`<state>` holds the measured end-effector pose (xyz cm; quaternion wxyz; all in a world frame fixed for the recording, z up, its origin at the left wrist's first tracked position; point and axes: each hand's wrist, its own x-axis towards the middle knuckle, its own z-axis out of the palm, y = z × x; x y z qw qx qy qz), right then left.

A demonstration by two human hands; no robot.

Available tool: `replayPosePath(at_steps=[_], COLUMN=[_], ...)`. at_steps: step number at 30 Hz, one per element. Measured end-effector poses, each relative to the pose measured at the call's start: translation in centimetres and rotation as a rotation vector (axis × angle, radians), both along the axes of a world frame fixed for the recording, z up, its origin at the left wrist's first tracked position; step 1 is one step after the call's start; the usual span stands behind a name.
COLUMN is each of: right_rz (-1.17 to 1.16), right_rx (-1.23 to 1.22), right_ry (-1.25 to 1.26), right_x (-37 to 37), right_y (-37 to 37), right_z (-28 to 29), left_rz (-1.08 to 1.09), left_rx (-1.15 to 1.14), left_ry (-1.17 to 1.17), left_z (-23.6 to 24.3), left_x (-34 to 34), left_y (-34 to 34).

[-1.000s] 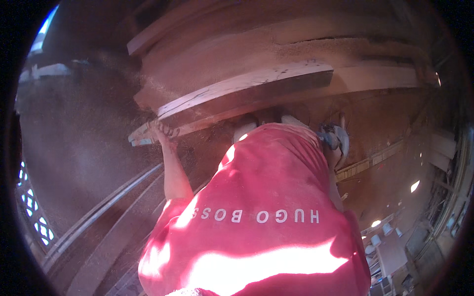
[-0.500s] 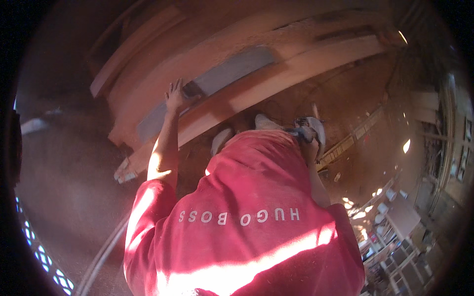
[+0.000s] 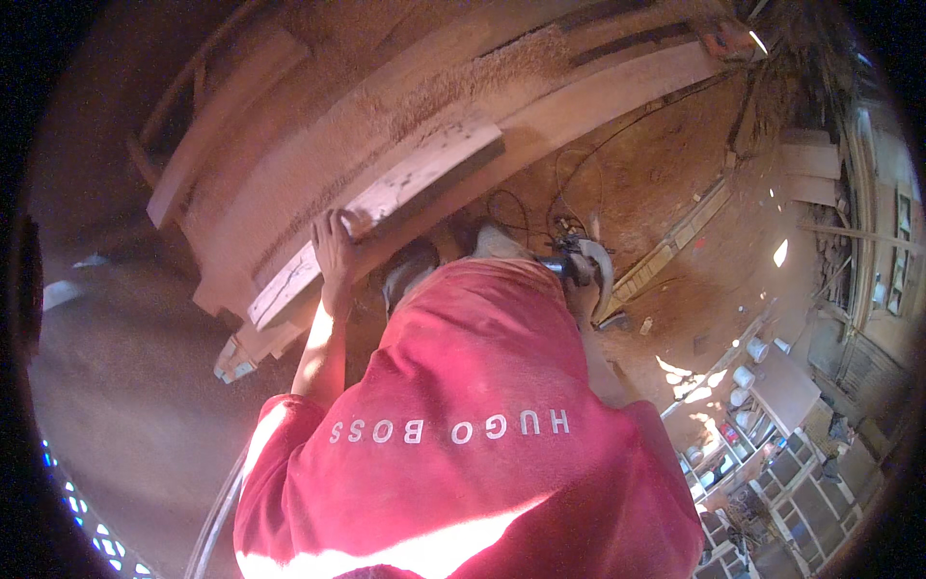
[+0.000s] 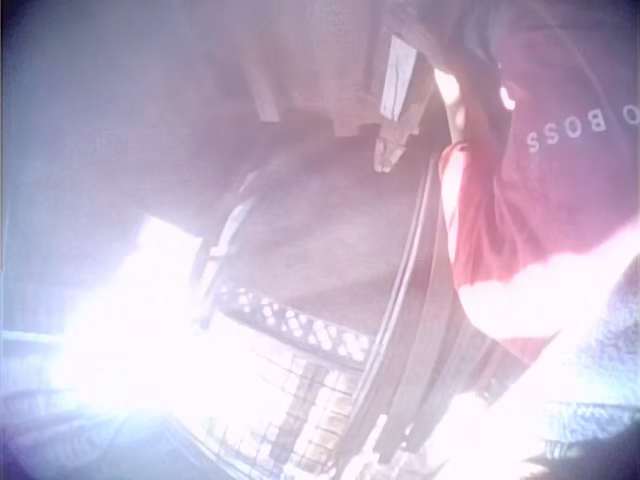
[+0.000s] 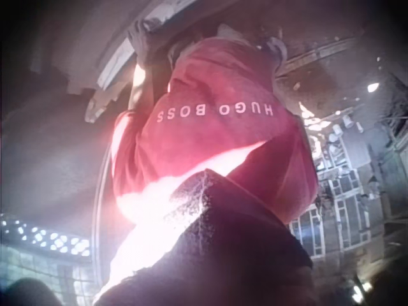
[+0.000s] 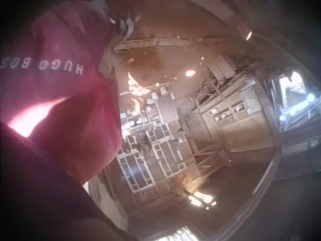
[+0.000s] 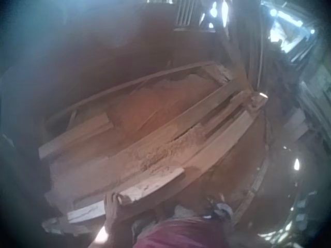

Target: The person uses a power sander on a piece of wood, handles a wooden plank, and then uses a circular saw to cut along a curved line on a wooden board.

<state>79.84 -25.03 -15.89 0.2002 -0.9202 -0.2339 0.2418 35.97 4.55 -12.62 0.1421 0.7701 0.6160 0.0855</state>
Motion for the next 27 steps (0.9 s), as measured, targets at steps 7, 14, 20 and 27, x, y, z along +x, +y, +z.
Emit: replayPosePath(at_steps=[7,14,20,27], right_rz=[0.022,0.023,-0.143,0.288], right_rx=[0.065,0.414,0.333,0.368], right_ry=[-0.001,-0.149,0.016,-0.075], right_x=[0.8,3.2,12.6,14.8], right_y=[2.0,7.0,9.4,16.0], right_z=[1.8,10.5,16.6,22.6], left_rz=[-0.109,-0.095,-0.085,0.027], left_rx=[-0.218,-0.249,-0.247,-0.040], left_ry=[0.056,0.107,0.166,0.291], left_z=[1.4,0.8,-0.5,-1.7], left_x=[-0.3,-4.1,-3.0,-0.8], left_y=[-1.7,-2.2,-2.1,-4.6])
